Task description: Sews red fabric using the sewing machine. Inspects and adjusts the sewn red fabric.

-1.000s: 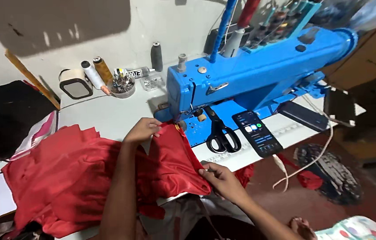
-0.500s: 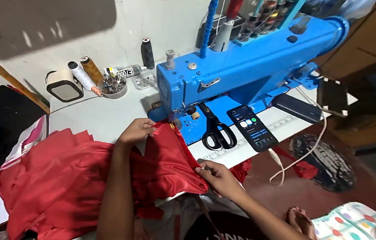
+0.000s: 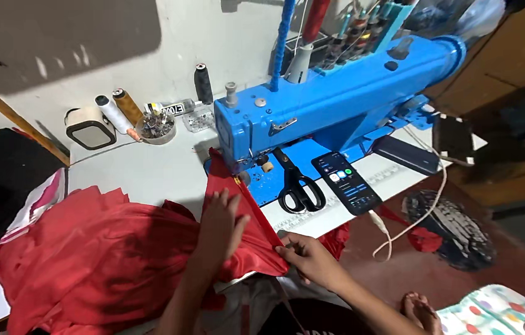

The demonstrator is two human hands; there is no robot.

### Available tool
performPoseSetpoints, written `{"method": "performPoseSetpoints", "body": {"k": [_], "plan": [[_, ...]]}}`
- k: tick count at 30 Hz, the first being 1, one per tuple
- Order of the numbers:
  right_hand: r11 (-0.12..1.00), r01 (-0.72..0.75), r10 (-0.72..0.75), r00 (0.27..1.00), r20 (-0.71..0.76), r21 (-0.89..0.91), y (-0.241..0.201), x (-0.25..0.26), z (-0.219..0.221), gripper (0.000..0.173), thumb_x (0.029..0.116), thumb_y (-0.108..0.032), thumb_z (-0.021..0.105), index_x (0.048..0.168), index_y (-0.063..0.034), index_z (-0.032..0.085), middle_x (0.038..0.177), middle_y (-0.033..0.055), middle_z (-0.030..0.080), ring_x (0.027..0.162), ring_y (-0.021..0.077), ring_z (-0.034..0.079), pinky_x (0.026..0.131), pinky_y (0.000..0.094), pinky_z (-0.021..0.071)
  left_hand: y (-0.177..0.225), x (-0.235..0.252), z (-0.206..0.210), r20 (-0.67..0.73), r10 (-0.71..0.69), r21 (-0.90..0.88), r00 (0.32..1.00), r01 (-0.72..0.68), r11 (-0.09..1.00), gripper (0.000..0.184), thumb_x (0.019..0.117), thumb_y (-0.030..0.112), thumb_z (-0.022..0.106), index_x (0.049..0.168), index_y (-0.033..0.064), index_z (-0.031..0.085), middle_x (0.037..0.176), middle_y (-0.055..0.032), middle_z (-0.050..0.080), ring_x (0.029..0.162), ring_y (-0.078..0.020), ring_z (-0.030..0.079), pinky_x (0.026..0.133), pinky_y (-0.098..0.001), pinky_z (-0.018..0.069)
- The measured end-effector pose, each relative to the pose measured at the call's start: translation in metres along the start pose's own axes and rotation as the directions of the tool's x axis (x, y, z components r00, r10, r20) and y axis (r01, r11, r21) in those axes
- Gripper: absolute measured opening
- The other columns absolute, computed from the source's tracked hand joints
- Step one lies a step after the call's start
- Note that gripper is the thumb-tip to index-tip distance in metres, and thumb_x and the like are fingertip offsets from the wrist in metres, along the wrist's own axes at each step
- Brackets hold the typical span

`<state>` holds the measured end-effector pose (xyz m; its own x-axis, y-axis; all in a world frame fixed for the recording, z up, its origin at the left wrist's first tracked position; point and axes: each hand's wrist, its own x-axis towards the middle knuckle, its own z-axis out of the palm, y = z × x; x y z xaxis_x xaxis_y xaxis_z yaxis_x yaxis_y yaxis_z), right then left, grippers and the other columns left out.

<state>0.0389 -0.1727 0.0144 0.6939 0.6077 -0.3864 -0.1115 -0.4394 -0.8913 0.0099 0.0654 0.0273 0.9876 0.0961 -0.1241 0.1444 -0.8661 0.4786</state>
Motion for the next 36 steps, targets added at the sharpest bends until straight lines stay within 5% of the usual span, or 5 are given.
{"method": "performPoseSetpoints", "body": {"k": [10, 20, 28, 30, 36], "plan": [[0.754, 0.201, -0.388, 0.904, -0.177, -0.625, -0.016, -0.001, 0.002, 0.035, 0.0998, -0.033, 0.063, 0.113, -0.0009, 0.071, 0.088, 0.0132, 0.074, 0.077, 0.0320, 0.073, 0.068, 0.0557, 0.0578, -0.017, -0.042, 0.035, -0.211, 0.102, 0.241, 0.972, -0.049, 0.969, 0.064, 0.1022, 0.055, 0.044, 0.154, 0.0177, 0.048, 0.160, -0.0220, 0.040, 0.148, -0.0469, 0.036, 0.112, -0.0753, 0.0243], [0.718, 0.316, -0.542, 0.813, -0.213, -0.621, -0.013, 0.000, -0.015, 0.021, 0.0995, -0.017, 0.061, 0.099, -0.0007, 0.074, 0.090, 0.0124, 0.074, 0.075, 0.0238, 0.072, 0.068, 0.0437, 0.0603, 0.022, -0.033, 0.028, -0.099, -0.092, -0.136, 0.991, 0.078, 0.988, 0.045, 0.0973, 0.003, 0.053, 0.142, -0.0010, 0.058, 0.159, -0.0243, 0.040, 0.151, -0.0415, 0.032, 0.123, -0.0519, 0.0283], [0.653, -0.395, -0.180, 0.747, -0.639, -0.646, 0.004, -0.100, -0.155, 0.030, 0.1020, -0.021, 0.061, 0.100, 0.0067, 0.073, 0.105, 0.0362, 0.067, 0.102, 0.0618, 0.060, 0.083, 0.0804, 0.0420, 0.039, -0.060, 0.057, -0.489, 0.038, -0.100, 0.871, -0.099, 0.990, 0.025, 0.0950, 0.028, 0.066, 0.096, 0.0061, 0.078, 0.109, -0.0136, 0.073, 0.105, -0.0324, 0.069, 0.089, -0.0523, 0.0548], [0.659, -0.158, -0.384, 0.770, -0.509, -0.735, 0.001, -0.096, -0.144, 0.021, 0.0966, -0.011, 0.065, 0.099, 0.0073, 0.075, 0.122, 0.0349, 0.063, 0.111, 0.0573, 0.059, 0.092, 0.0742, 0.0447, 0.056, -0.069, 0.066, -0.495, 0.037, -0.050, 0.868, -0.071, 0.996, 0.039, 0.0914, 0.046, 0.068, 0.090, 0.0086, 0.079, 0.096, -0.0101, 0.073, 0.091, -0.0297, 0.070, 0.076, -0.0491, 0.0560], [0.690, 0.378, -0.602, 0.774, -0.198, -0.618, -0.001, -0.015, -0.059, 0.024, 0.1001, -0.020, 0.059, 0.104, -0.0037, 0.077, 0.085, 0.0080, 0.076, 0.072, 0.0179, 0.073, 0.068, 0.0379, 0.0611, 0.070, -0.071, 0.100, -0.586, 0.117, 0.085, 0.801, -0.083, 0.993, 0.017, 0.0868, 0.030, 0.072, 0.085, 0.0148, 0.078, 0.096, -0.0034, 0.074, 0.091, -0.0231, 0.070, 0.080, -0.0447, 0.0521]]}}
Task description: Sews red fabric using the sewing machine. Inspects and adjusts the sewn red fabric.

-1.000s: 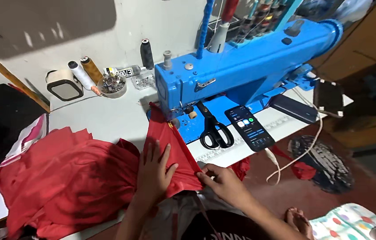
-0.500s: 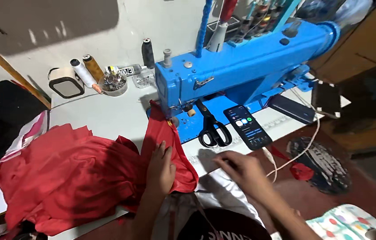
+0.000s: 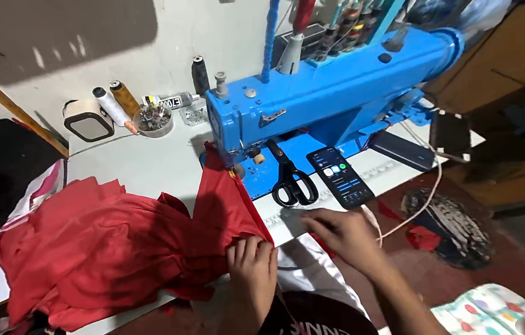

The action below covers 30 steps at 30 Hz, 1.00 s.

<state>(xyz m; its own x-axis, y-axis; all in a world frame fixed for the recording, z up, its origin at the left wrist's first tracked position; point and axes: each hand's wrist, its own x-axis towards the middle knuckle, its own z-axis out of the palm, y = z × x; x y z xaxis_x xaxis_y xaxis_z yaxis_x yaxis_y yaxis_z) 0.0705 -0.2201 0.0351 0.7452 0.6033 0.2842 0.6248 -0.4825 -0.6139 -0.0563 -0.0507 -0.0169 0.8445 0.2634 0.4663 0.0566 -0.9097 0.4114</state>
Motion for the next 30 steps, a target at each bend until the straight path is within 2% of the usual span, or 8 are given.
{"method": "performPoseSetpoints", "body": {"k": [3, 5, 11, 14, 16, 19, 23, 30], "plan": [[0.943, 0.333, -0.329, 0.937, 0.117, -0.015, 0.008, 0.020, 0.038, 0.027, 0.1013, -0.016, 0.055, 0.117, -0.0145, 0.077, 0.121, 0.0071, 0.073, 0.106, 0.0273, 0.069, 0.089, 0.0426, 0.0577, 0.003, -0.004, 0.003, -0.029, 0.058, 0.051, 0.998, -0.057, 0.997, 0.015, 0.0893, 0.028, 0.068, 0.084, 0.0190, 0.079, 0.092, 0.0015, 0.076, 0.099, -0.0196, 0.071, 0.089, -0.0450, 0.0501], [0.885, 0.464, -0.451, 0.873, 0.183, -0.030, 0.011, 0.027, 0.050, 0.031, 0.0995, -0.012, 0.056, 0.121, -0.0198, 0.076, 0.134, 0.0077, 0.068, 0.111, 0.0307, 0.067, 0.090, 0.0449, 0.0562, 0.003, -0.005, 0.004, -0.006, 0.070, 0.061, 0.998, -0.070, 0.996, 0.015, 0.0899, 0.028, 0.067, 0.084, 0.0196, 0.079, 0.089, 0.0027, 0.076, 0.101, -0.0180, 0.071, 0.093, -0.0455, 0.0490], [0.847, 0.524, -0.510, 0.848, 0.147, -0.086, 0.021, 0.026, 0.063, 0.026, 0.1002, -0.016, 0.056, 0.110, -0.0170, 0.080, 0.124, -0.0001, 0.074, 0.106, 0.0270, 0.067, 0.085, 0.0420, 0.0542, -0.007, 0.023, -0.011, 0.112, 0.000, -0.148, 0.994, 0.016, 0.989, 0.022, 0.0951, 0.025, 0.063, 0.090, 0.0119, 0.079, 0.087, -0.0037, 0.076, 0.088, -0.0212, 0.073, 0.091, -0.0498, 0.0523], [0.840, 0.532, -0.517, 0.844, 0.141, -0.107, 0.018, 0.024, 0.066, 0.026, 0.1002, -0.014, 0.056, 0.110, -0.0174, 0.080, 0.124, -0.0020, 0.074, 0.107, 0.0260, 0.067, 0.085, 0.0416, 0.0533, -0.028, 0.061, -0.017, 0.199, -0.103, -0.219, 0.975, 0.146, 0.965, 0.024, 0.0999, 0.017, 0.058, 0.103, -0.0007, 0.074, 0.105, -0.0182, 0.072, 0.103, -0.0321, 0.070, 0.092, -0.0481, 0.0560], [0.836, 0.538, -0.520, 0.839, 0.160, -0.110, 0.016, 0.023, 0.067, 0.027, 0.0990, -0.011, 0.056, 0.111, -0.0171, 0.079, 0.126, -0.0020, 0.073, 0.110, 0.0263, 0.066, 0.086, 0.0422, 0.0530, -0.047, 0.076, -0.012, 0.288, -0.150, -0.127, 0.946, 0.193, 0.973, 0.032, 0.1008, 0.023, 0.059, 0.118, -0.0009, 0.071, 0.127, -0.0217, 0.066, 0.123, -0.0364, 0.061, 0.104, -0.0505, 0.0495], [0.834, 0.542, -0.520, 0.836, 0.174, -0.109, 0.012, 0.024, 0.066, 0.026, 0.0953, -0.008, 0.059, 0.109, -0.0172, 0.079, 0.129, 0.0028, 0.071, 0.111, 0.0290, 0.066, 0.088, 0.0453, 0.0538, -0.067, 0.074, -0.004, 0.297, -0.105, -0.041, 0.949, 0.122, 0.992, 0.040, 0.0984, 0.032, 0.063, 0.123, 0.0015, 0.070, 0.138, -0.0242, 0.060, 0.134, -0.0431, 0.053, 0.109, -0.0598, 0.0416], [0.847, 0.524, -0.511, 0.849, 0.137, -0.086, 0.012, 0.024, 0.067, 0.022, 0.0996, -0.016, 0.058, 0.108, -0.0185, 0.078, 0.129, 0.0112, 0.068, 0.115, 0.0320, 0.065, 0.089, 0.0467, 0.0551, -0.084, 0.061, -0.008, 0.266, 0.023, -0.096, 0.964, 0.003, 0.995, 0.042, 0.0997, 0.034, 0.059, 0.125, 0.0021, 0.068, 0.140, -0.0272, 0.058, 0.133, -0.0459, 0.053, 0.107, -0.0609, 0.0432], [0.823, 0.560, -0.535, 0.821, 0.201, -0.095, 0.007, 0.026, 0.070, 0.020, 0.0972, -0.013, 0.057, 0.102, -0.0147, 0.076, 0.117, 0.0047, 0.072, 0.108, 0.0290, 0.066, 0.088, 0.0458, 0.0538, -0.091, 0.055, -0.011, 0.253, 0.191, -0.085, 0.948, -0.175, 0.981, 0.032, 0.0984, 0.031, 0.057, 0.118, 0.0138, 0.075, 0.142, -0.0181, 0.061, 0.137, -0.0433, 0.051, 0.106, -0.0639, 0.0420]]}}
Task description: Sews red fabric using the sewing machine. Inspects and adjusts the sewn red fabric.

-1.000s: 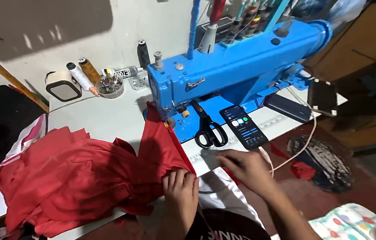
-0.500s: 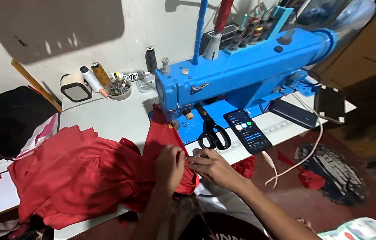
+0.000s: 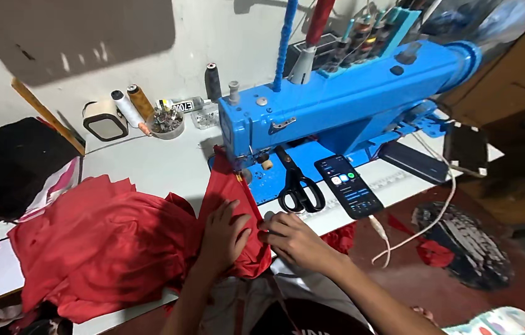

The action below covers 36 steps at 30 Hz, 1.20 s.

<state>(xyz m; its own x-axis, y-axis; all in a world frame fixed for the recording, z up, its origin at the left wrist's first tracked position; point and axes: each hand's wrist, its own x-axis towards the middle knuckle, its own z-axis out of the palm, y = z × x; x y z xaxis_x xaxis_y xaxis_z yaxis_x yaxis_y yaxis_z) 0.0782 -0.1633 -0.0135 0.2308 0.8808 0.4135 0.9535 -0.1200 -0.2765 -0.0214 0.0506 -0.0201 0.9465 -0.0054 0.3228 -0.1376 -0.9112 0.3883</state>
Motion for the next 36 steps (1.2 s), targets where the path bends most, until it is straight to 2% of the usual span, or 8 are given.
{"method": "performPoseSetpoints", "body": {"k": [7, 15, 20, 25, 29, 32, 34, 36], "plan": [[0.999, 0.016, -0.015, 1.000, -0.021, 0.028, -0.001, 0.000, 0.001, 0.022, 0.0988, -0.015, 0.055, 0.104, -0.0182, 0.076, 0.118, 0.0035, 0.072, 0.109, 0.0272, 0.065, 0.089, 0.0441, 0.0529, 0.002, 0.000, 0.000, 0.026, 0.054, 0.003, 0.998, -0.054, 0.999, 0.038, 0.1010, 0.027, 0.049, 0.134, 0.0252, 0.069, 0.143, -0.0118, 0.062, 0.138, -0.0371, 0.052, 0.107, -0.0604, 0.0415], [0.976, -0.034, 0.045, 0.998, -0.047, 0.216, 0.007, -0.002, -0.003, 0.035, 0.0996, -0.008, 0.048, 0.121, -0.0162, 0.075, 0.130, 0.0076, 0.069, 0.118, 0.0266, 0.066, 0.099, 0.0438, 0.0529, 0.002, 0.000, 0.001, 0.028, 0.060, 0.009, 0.998, -0.060, 0.998, 0.037, 0.1009, 0.027, 0.049, 0.130, 0.0246, 0.072, 0.143, -0.0136, 0.061, 0.138, -0.0383, 0.052, 0.107, -0.0615, 0.0404], [0.995, -0.092, 0.093, 0.993, -0.067, 0.025, 0.030, 0.017, -0.013, 0.034, 0.1003, -0.013, 0.047, 0.121, -0.0146, 0.075, 0.129, 0.0045, 0.071, 0.116, 0.0307, 0.066, 0.092, 0.0499, 0.0529, 0.003, 0.001, 0.001, 0.042, 0.057, 0.022, 0.997, -0.058, 0.998, 0.037, 0.1009, 0.027, 0.048, 0.131, 0.0262, 0.071, 0.143, -0.0137, 0.061, 0.138, -0.0383, 0.052, 0.107, -0.0604, 0.0409], [0.997, -0.072, 0.072, 0.997, 0.008, -0.006, 0.044, 0.044, -0.006, 0.034, 0.1057, -0.021, 0.046, 0.124, -0.0142, 0.074, 0.135, 0.0035, 0.069, 0.125, 0.0336, 0.062, 0.099, 0.0547, 0.0484, 0.002, 0.001, 0.003, 0.023, 0.070, 0.039, 0.997, -0.071, 0.997, 0.037, 0.1002, 0.027, 0.049, 0.129, 0.0279, 0.072, 0.142, -0.0139, 0.062, 0.137, -0.0392, 0.052, 0.105, -0.0612, 0.0422], [0.998, -0.055, 0.055, 0.997, 0.050, -0.006, 0.056, 0.049, 0.000, 0.034, 0.1051, -0.021, 0.045, 0.120, -0.0140, 0.075, 0.131, 0.0020, 0.071, 0.128, 0.0334, 0.061, 0.102, 0.0574, 0.0458, 0.011, 0.012, -0.009, 0.107, -0.111, -0.100, 0.988, 0.122, 0.988, 0.030, 0.0972, 0.024, 0.058, 0.121, 0.0215, 0.077, 0.141, -0.0146, 0.062, 0.138, -0.0364, 0.051, 0.108, -0.0612, 0.0387], [0.998, -0.063, 0.062, 0.997, 0.038, 0.004, 0.054, 0.048, 0.003, 0.035, 0.1058, -0.025, 0.046, 0.118, -0.0126, 0.076, 0.130, 0.0024, 0.072, 0.128, 0.0332, 0.061, 0.104, 0.0580, 0.0445, 0.020, 0.045, -0.022, 0.168, -0.402, -0.186, 0.900, 0.430, 0.884, 0.043, 0.1009, 0.026, 0.059, 0.136, 0.0022, 0.061, 0.144, -0.0204, 0.057, 0.138, -0.0340, 0.051, 0.114, -0.0532, 0.0391], [0.997, -0.073, 0.074, 0.997, 0.037, -0.016, 0.049, 0.047, 0.006, 0.036, 0.1060, -0.028, 0.046, 0.118, -0.0128, 0.076, 0.130, 0.0027, 0.071, 0.128, 0.0330, 0.060, 0.105, 0.0575, 0.0441, 0.009, 0.059, -0.009, 0.071, -0.461, -0.242, 0.885, 0.463, 0.852, 0.060, 0.0976, 0.023, 0.064, 0.148, -0.0040, 0.045, 0.148, -0.0240, 0.052, 0.140, -0.0364, 0.048, 0.116, -0.0511, 0.0381], [0.995, -0.091, 0.092, 0.995, 0.028, -0.039, 0.046, 0.047, 0.009, 0.036, 0.1067, -0.032, 0.046, 0.117, -0.0134, 0.076, 0.131, 0.0033, 0.071, 0.128, 0.0334, 0.060, 0.105, 0.0571, 0.0438, -0.005, 0.063, 0.003, 0.059, -0.423, -0.175, 0.904, 0.427, 0.887, 0.074, 0.0962, 0.026, 0.063, 0.157, -0.0028, 0.032, 0.159, -0.0225, 0.040, 0.150, -0.0379, 0.034, 0.122, -0.0545, 0.0257]]}}
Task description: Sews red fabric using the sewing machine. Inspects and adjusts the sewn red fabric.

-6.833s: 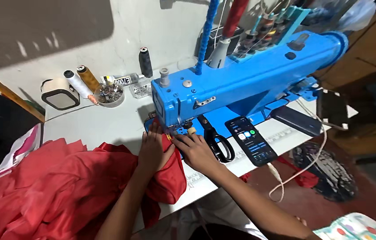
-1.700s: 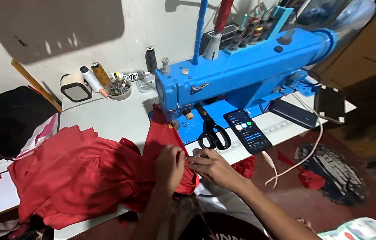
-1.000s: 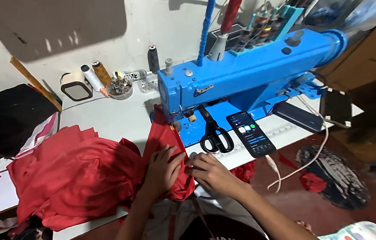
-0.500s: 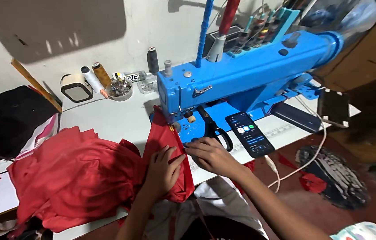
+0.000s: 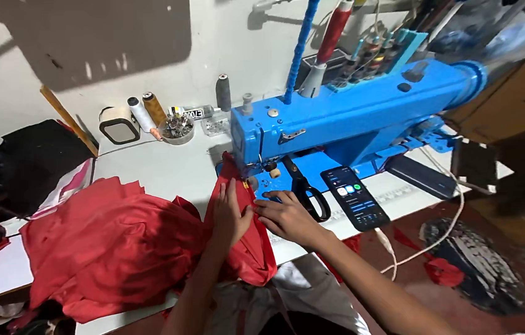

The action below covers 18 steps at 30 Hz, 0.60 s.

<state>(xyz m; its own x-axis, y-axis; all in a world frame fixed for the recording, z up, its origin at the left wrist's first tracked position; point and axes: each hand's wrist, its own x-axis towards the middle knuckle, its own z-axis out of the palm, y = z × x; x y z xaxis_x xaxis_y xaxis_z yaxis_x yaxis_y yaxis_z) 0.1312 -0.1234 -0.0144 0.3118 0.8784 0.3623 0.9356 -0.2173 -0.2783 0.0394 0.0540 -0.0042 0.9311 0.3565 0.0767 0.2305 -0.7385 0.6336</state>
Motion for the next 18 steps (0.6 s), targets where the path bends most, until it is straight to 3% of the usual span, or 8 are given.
{"method": "performPoseSetpoints", "body": {"k": [2, 7, 13, 18], "plan": [[1.000, -0.021, 0.021, 1.000, -0.017, -0.003, -0.002, 0.001, 0.002, 0.037, 0.1064, -0.035, 0.047, 0.115, -0.0129, 0.076, 0.133, 0.0045, 0.070, 0.129, 0.0348, 0.059, 0.105, 0.0581, 0.0438, -0.006, 0.003, -0.003, 0.074, 0.052, 0.106, 0.996, -0.059, 0.993, 0.077, 0.0983, 0.032, 0.060, 0.160, 0.0007, 0.028, 0.164, -0.0181, 0.034, 0.154, -0.0348, 0.027, 0.124, -0.0568, 0.0190], [0.995, -0.080, 0.080, 0.997, 0.004, 0.056, -0.006, 0.004, 0.004, 0.035, 0.1041, -0.038, 0.053, 0.110, -0.0101, 0.073, 0.140, 0.0060, 0.065, 0.133, 0.0355, 0.056, 0.108, 0.0606, 0.0408, -0.015, 0.012, -0.016, 0.168, 0.105, 0.143, 0.980, -0.130, 0.981, 0.084, 0.0938, 0.041, 0.065, 0.160, 0.0038, 0.030, 0.164, -0.0149, 0.036, 0.154, -0.0312, 0.029, 0.124, -0.0560, 0.0175], [0.986, -0.148, 0.131, 0.975, 0.181, 0.080, -0.012, 0.015, -0.008, 0.029, 0.1019, -0.031, 0.054, 0.111, -0.0076, 0.068, 0.146, 0.0057, 0.060, 0.146, 0.0366, 0.042, 0.117, 0.0695, 0.0215, -0.014, 0.030, -0.025, 0.241, 0.095, 0.171, 0.966, -0.139, 0.975, 0.088, 0.0836, 0.042, 0.073, 0.155, 0.0038, 0.039, 0.158, -0.0140, 0.044, 0.153, -0.0300, 0.030, 0.125, -0.0569, 0.0124], [0.988, -0.149, 0.142, 0.979, 0.143, 0.037, -0.015, 0.017, -0.007, 0.030, 0.1015, -0.033, 0.055, 0.112, -0.0085, 0.069, 0.142, 0.0063, 0.063, 0.141, 0.0395, 0.048, 0.114, 0.0750, 0.0215, -0.015, 0.031, -0.021, 0.219, 0.099, 0.213, 0.971, -0.146, 0.966, 0.079, 0.0914, 0.041, 0.065, 0.156, 0.0042, 0.039, 0.160, -0.0132, 0.043, 0.154, -0.0308, 0.028, 0.124, -0.0571, 0.0120]]}}
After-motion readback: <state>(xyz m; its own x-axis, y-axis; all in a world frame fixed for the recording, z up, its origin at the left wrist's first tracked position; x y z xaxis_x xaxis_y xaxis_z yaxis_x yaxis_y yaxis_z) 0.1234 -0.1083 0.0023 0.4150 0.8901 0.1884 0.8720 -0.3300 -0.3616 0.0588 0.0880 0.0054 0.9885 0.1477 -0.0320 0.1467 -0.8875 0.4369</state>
